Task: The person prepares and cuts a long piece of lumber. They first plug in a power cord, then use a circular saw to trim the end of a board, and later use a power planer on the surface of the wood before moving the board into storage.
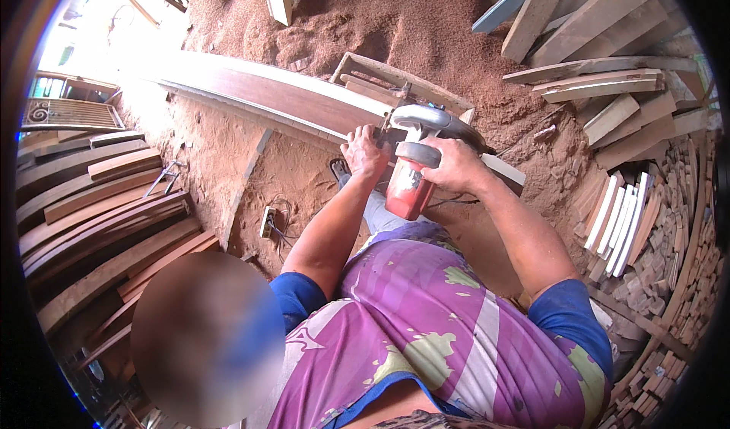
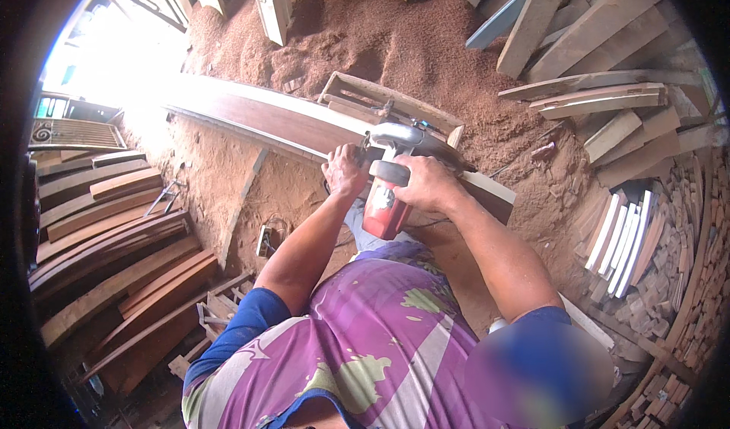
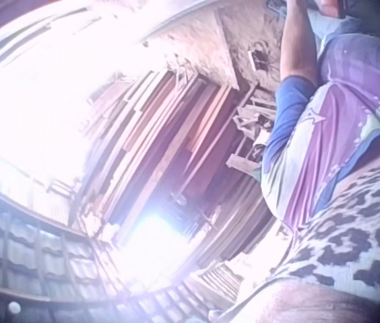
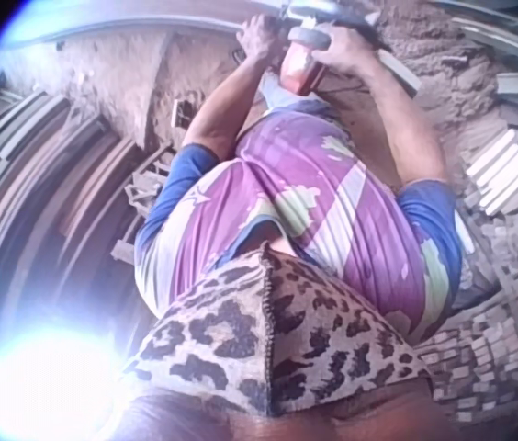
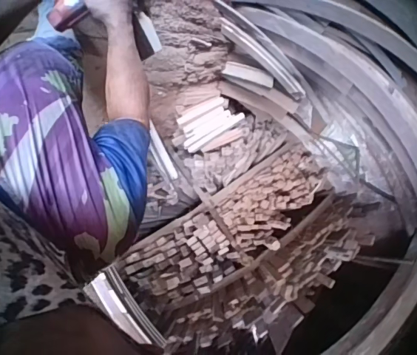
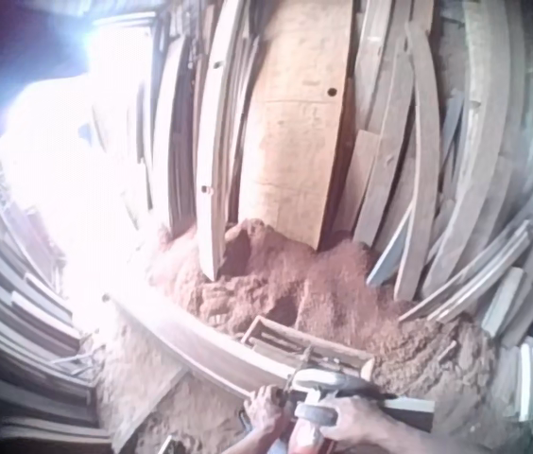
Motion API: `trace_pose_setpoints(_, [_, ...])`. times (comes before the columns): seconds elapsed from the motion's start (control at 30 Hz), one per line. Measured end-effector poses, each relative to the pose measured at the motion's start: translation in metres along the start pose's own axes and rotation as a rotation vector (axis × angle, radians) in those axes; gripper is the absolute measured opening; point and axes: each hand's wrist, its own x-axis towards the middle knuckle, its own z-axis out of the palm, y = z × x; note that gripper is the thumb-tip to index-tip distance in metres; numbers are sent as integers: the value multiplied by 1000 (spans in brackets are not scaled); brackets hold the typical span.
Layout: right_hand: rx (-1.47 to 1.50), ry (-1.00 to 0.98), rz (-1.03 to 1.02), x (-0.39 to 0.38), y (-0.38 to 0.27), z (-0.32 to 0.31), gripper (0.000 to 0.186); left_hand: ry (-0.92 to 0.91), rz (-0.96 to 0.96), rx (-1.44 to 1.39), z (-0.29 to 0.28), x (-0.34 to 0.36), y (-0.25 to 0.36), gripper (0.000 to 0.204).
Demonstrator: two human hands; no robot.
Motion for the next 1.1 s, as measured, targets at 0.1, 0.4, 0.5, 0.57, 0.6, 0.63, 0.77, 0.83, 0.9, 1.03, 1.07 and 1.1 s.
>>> trace_pose_setpoints(0.1, [48, 12, -21, 7, -11, 2, 47, 11, -3, -18, -5, 8, -8, 45])
trace_pose_setpoints(0.4, [6, 3, -54, 48, -43, 27, 42, -7, -28, 91, -25, 39, -52, 42])
trace_pose_setpoints(0.5, [9, -17, 17, 59, -64, 27, 45, 22, -34, 86, -36, 51, -64, 45])
trace_pose_setpoints(0.57, [26, -19, 42, 66, -71, 31, 46, 34, -10, 69, -46, 54, -69, 43])
trace_pose_setpoints(0.6, [23, -5, 33, 70, -75, 33, 43, 35, -13, 75, -52, 56, -69, 43])
trace_pose_setpoints(0.63, [19, 6, 23, 74, -80, 35, 41, 7, -19, 92, -56, 57, -67, 43])
trace_pose_setpoints(0.77, [84, -18, -87, 93, -90, 43, 32, 71, 37, 61, -56, 75, -105, 26])
trace_pose_setpoints(0.83, [101, -19, -73, 103, -91, 50, 37, 43, -24, 109, -65, 82, -103, 33])
trace_pose_setpoints(0.9, [74, -6, -5, 107, -110, 47, 43, 60, -34, 101, -70, 88, -110, 39])
trace_pose_setpoints(1.03, [58, 7, -18, 128, -128, 59, 47, 52, -62, 67, -90, 99, -127, 42])
trace_pose_setpoints(1.07, [64, 17, -7, 133, -133, 60, 48, 46, -59, 52, -92, 102, -132, 42])
trace_pose_setpoints(1.1, [61, 8, -15, 138, -139, 60, 48, 51, -70, 52, -94, 106, -137, 42])
